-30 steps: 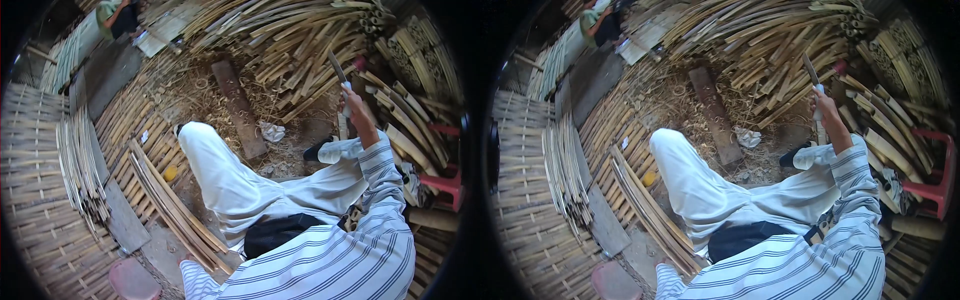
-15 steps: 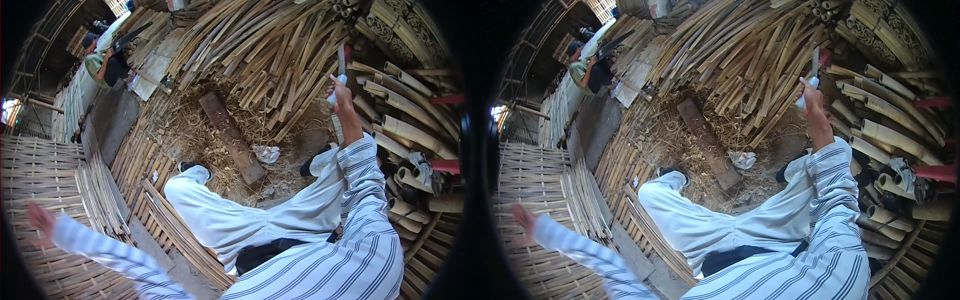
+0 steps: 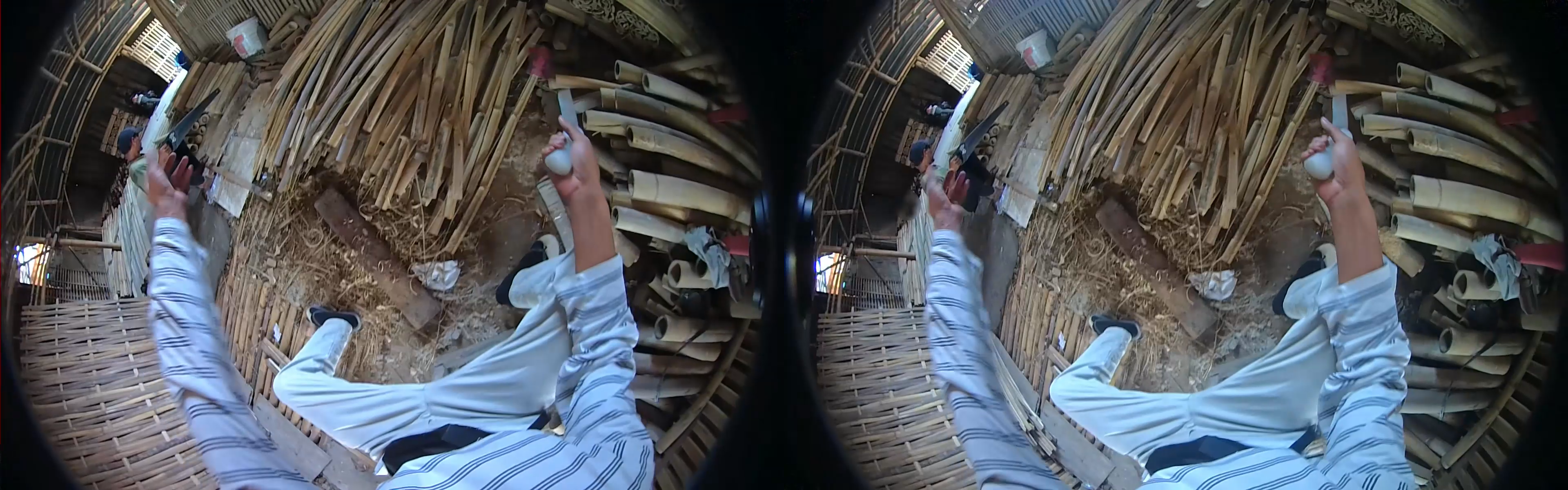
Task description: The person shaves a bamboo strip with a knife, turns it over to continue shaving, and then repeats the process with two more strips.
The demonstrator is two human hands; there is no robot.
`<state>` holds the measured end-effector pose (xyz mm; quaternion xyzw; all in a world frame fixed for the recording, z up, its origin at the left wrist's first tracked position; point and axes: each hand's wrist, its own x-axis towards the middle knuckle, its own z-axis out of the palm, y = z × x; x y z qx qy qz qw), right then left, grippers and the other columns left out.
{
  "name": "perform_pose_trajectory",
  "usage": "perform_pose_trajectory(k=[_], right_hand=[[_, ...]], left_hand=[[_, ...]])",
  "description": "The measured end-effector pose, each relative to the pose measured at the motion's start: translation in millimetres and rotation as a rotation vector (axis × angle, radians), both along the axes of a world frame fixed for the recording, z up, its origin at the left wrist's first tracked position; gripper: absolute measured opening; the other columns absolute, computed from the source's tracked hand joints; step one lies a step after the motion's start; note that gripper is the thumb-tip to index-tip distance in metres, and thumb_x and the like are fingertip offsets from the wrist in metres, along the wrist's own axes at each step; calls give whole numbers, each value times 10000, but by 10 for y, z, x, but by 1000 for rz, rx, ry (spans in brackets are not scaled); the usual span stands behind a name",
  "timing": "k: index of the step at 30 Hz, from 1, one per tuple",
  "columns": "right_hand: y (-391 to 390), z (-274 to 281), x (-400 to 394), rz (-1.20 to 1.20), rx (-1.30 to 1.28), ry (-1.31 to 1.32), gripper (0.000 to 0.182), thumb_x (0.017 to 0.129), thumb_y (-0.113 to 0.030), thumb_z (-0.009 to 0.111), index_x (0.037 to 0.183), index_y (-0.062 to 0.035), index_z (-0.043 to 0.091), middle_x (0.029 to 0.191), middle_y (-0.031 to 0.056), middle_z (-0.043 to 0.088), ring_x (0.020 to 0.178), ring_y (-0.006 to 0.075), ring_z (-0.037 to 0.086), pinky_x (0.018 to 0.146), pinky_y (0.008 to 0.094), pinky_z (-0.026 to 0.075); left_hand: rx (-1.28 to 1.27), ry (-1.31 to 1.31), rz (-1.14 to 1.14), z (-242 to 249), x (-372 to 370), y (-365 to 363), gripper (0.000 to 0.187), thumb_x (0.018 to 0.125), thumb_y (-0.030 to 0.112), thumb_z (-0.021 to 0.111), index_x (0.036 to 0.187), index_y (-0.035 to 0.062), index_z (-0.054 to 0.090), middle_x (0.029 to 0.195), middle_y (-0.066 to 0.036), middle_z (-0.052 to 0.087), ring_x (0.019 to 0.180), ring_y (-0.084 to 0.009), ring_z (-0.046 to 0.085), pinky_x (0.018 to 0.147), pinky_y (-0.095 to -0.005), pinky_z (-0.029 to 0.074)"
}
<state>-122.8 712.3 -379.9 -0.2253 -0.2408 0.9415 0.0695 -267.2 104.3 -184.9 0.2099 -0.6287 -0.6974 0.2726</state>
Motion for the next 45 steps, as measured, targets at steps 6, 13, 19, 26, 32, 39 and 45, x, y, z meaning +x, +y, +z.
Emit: perform_pose_trajectory(k=[6, 13, 19, 26, 32, 39, 45], right_hand=[[491, -170, 74, -77, -286, -103, 174, 904, -73, 569, 755, -87, 480, 626, -12, 506, 554, 123, 519, 604, 308, 531], [581, -348, -4, -213, -323, -183, 115, 885, -33, 584, 802, -51, 506, 673, 22, 543, 612, 153, 562, 629, 333, 549], [660, -295, 30, -173, -309, -175, 102, 888, -43, 592, 830, -58, 510, 683, 13, 553, 619, 119, 572, 627, 311, 547], [673, -280, 30, -250, -305, -212, 113, 878, -29, 601, 843, -56, 497, 706, 26, 558, 629, 129, 580, 620, 302, 539], [705, -246, 70, -244, -315, -210, 114, 880, -35, 601, 862, -48, 489, 713, 36, 555, 643, 140, 580, 639, 305, 541], [741, -226, 113, -222, -317, -208, 118, 878, -33, 605, 839, -47, 495, 704, 25, 543, 650, 127, 565, 660, 306, 543], [733, -204, 144, -230, -323, -203, 123, 878, -30, 607, 850, -44, 488, 714, 27, 542, 654, 124, 564, 657, 305, 542]], left_hand=[[36, -215, 6, -1351, -378, 902, 402, 926, 429, 491, 953, 39, 586, 483, 46, 355, 359, -80, 316, 318, -251, 251], [-275, -351, -255, -2195, -933, 1253, 486, 883, 498, 529, 1002, 35, 619, 691, -31, 572, 664, -129, 549, 545, -291, 444], [-291, -455, -408, -2462, -1204, 1531, 444, 894, 499, 559, 1007, 70, 576, 779, -40, 617, 679, -137, 576, 562, -337, 534], [-272, -570, -482, -3140, -1201, 1658, 386, 897, 413, 613, 1072, 72, 562, 738, -30, 608, 595, -125, 578, 485, -317, 510], [-247, -671, -667, -3704, -774, 2435, 400, 893, 369, 628, 1126, 52, 563, 797, -61, 625, 655, -137, 600, 518, -319, 529], [-903, -720, -985, -4692, 71, 3453, 619, 775, 440, 716, 1112, -49, 545, 1012, -203, 641, 893, -265, 643, 758, -376, 523], [-995, -748, -919, -4740, 516, 3874, 669, 770, 368, 713, 1205, -30, 399, 1197, -288, 557, 1112, -431, 547, 942, -469, 445]])
